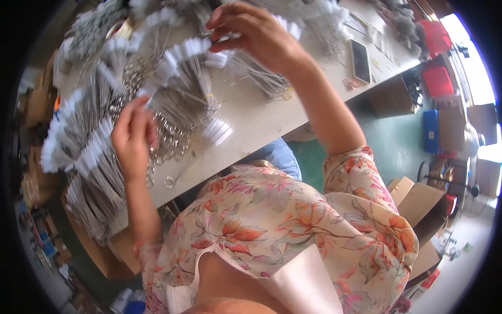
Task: Attaching metal rings to the stems of white brushes.
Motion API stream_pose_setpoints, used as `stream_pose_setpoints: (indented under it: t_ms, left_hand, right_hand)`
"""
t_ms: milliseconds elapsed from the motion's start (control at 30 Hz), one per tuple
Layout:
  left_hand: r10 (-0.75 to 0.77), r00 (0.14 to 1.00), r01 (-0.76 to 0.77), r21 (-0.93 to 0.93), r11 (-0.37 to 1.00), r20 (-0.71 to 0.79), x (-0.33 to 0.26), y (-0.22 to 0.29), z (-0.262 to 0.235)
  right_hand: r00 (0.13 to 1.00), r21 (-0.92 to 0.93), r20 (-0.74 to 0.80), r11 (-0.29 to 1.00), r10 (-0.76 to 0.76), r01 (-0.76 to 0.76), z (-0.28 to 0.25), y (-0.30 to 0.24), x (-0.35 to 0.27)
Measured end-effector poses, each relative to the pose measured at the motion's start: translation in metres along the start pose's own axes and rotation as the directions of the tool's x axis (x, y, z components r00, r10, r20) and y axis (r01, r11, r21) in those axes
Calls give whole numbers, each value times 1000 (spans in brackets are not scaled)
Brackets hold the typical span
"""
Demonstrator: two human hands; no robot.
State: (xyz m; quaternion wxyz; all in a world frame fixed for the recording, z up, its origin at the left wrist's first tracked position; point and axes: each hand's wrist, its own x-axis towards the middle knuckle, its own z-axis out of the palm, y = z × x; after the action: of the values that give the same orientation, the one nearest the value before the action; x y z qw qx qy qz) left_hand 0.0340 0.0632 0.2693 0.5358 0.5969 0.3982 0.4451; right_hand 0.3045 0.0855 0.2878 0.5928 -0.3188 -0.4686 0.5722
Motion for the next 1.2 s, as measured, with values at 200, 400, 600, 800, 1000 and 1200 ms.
stream_pose_setpoints:
  t_ms: [200,400,600,800,1000,1200]
  left_hand:
    - [304,953,-304,62,951,12,12,-17,32]
    - [575,788,-579,49,814,-219,-12,-15,6]
    - [747,637,-693,566,447,191,-25,-60,4]
    - [707,705,-636,391,666,-57,-18,-24,-48]
    - [333,864,-329,-78,941,377,-40,-21,-39]
    - [410,908,-418,104,903,92,-59,-32,-47]
  right_hand:
    - [982,-13,113,988,155,-154,103,50,-22]
    - [965,-341,23,906,-261,253,81,75,-21]
    - [918,690,110,635,381,-346,102,107,-34]
    - [906,-429,188,861,379,-272,99,73,-30]
    - [887,-580,330,811,324,-81,134,71,-45]
    - [768,-425,392,840,506,-337,130,66,-53]
